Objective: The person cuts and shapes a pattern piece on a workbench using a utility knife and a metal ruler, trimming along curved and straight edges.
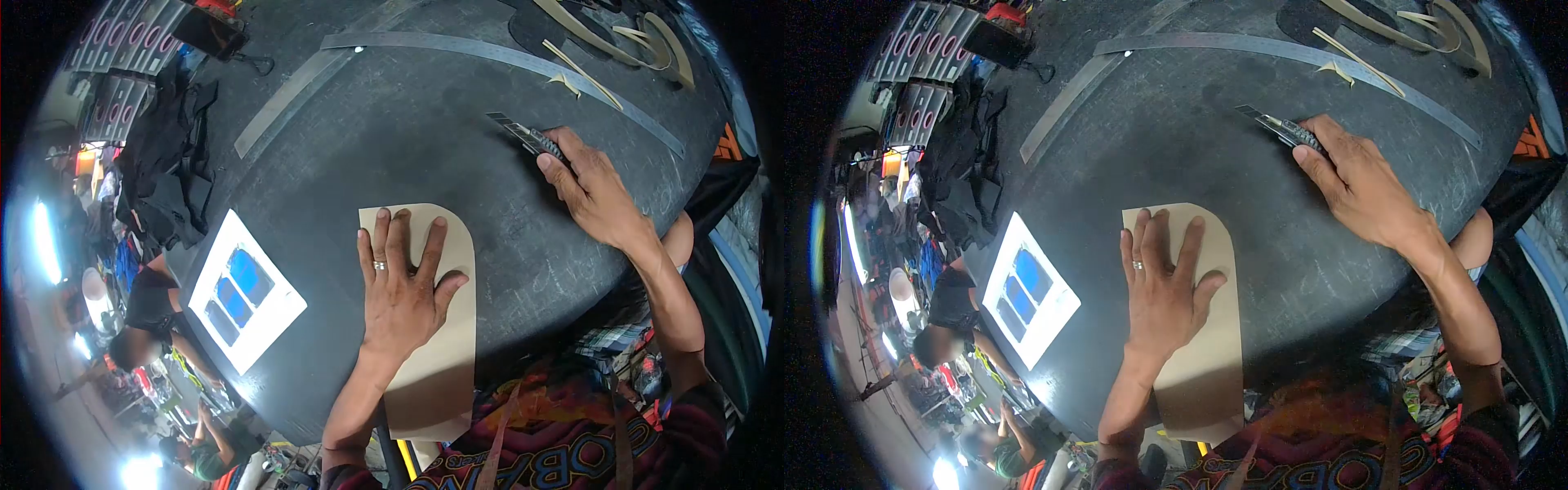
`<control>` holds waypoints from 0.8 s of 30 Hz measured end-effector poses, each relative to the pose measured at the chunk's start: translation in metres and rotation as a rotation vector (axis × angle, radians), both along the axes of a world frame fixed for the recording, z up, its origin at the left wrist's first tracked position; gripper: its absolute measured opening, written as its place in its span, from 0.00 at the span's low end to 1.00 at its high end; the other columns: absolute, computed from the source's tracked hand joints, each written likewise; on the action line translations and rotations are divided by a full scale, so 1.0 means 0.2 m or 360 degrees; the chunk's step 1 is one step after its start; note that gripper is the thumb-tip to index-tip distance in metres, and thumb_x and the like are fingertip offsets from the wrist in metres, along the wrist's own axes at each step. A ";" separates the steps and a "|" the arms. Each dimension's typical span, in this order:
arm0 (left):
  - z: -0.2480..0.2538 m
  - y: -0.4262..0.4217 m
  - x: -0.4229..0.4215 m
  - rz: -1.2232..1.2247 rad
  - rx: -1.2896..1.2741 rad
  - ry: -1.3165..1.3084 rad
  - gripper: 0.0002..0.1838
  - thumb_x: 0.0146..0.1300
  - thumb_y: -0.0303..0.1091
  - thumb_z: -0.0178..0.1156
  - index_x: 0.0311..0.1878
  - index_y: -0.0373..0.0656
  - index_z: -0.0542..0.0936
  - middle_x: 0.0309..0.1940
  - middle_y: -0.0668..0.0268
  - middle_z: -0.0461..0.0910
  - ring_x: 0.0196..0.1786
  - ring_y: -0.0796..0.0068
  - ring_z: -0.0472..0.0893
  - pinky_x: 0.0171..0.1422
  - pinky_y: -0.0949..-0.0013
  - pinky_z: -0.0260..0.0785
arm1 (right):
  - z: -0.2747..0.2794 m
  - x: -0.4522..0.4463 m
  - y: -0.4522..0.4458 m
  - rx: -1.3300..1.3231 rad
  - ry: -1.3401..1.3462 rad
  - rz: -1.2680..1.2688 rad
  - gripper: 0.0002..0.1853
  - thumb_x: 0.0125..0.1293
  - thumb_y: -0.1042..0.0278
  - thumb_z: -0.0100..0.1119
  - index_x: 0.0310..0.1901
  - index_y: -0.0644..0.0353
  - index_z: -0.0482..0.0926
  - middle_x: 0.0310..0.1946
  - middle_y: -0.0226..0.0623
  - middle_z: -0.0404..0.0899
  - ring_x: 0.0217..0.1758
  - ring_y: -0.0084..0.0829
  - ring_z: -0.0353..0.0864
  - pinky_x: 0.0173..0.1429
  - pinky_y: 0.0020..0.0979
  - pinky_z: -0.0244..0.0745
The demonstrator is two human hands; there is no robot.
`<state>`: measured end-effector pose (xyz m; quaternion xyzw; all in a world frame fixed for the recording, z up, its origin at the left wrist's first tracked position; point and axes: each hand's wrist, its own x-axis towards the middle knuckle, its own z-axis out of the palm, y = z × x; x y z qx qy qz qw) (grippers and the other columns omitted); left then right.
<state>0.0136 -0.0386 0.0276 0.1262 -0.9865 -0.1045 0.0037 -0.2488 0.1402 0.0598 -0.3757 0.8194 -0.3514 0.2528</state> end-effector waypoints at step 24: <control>-0.01 -0.01 -0.01 -0.0044 0.0086 0.0081 0.38 0.81 0.59 0.60 0.82 0.42 0.74 0.81 0.48 0.67 0.88 0.32 0.59 0.89 0.23 0.47 | 0.02 0.17 -0.26 0.0138 0.0483 0.0718 0.11 0.82 0.66 0.60 0.52 0.66 0.77 0.46 0.60 0.87 0.44 0.67 0.88 0.48 0.59 0.83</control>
